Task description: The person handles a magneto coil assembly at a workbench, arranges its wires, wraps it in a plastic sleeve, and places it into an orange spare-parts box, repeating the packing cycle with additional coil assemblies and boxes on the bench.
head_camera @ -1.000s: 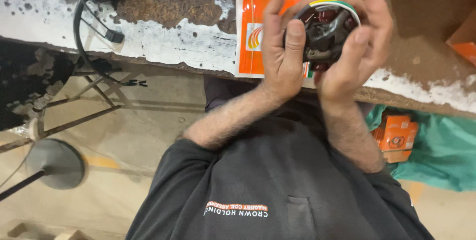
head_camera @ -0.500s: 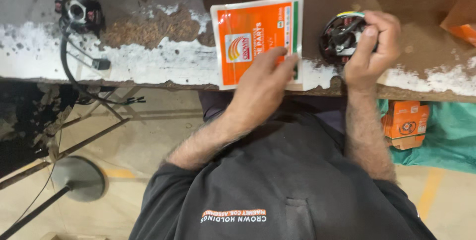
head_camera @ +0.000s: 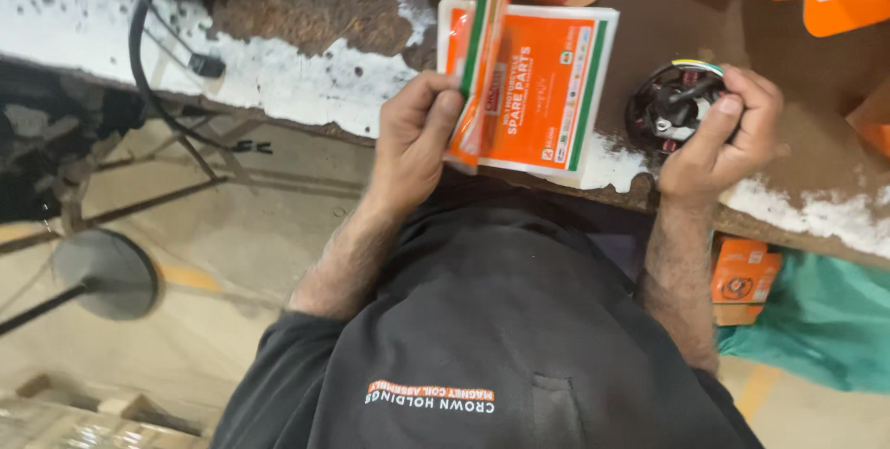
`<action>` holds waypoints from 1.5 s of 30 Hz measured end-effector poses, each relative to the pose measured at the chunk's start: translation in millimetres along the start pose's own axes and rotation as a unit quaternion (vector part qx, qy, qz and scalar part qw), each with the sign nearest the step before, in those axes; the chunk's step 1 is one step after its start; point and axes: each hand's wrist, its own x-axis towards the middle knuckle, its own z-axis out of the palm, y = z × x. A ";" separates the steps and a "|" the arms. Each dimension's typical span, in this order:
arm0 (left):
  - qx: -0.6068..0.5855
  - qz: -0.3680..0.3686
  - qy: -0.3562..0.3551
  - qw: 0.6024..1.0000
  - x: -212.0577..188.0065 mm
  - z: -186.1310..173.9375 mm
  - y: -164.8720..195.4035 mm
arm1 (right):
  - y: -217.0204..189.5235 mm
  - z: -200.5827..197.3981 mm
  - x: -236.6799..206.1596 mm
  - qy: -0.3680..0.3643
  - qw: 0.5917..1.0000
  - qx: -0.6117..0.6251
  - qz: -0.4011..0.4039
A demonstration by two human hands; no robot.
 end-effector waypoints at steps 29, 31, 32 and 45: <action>0.487 0.237 -0.094 0.836 42.4 70.8 -13.4 | -55.7 12.1 12.7 -0.055 0.986 0.156 -0.007; 0.476 0.255 -0.075 0.838 40.6 68.7 -14.6 | -69.8 16.9 25.1 -0.101 0.992 0.069 -0.014; 0.466 0.254 -0.074 0.845 39.1 66.5 -15.0 | -76.5 17.3 30.6 -0.123 0.992 0.025 -0.023; 0.404 0.247 -0.052 0.879 21.2 65.3 8.9 | -100.8 36.1 49.6 -0.257 0.966 0.001 0.008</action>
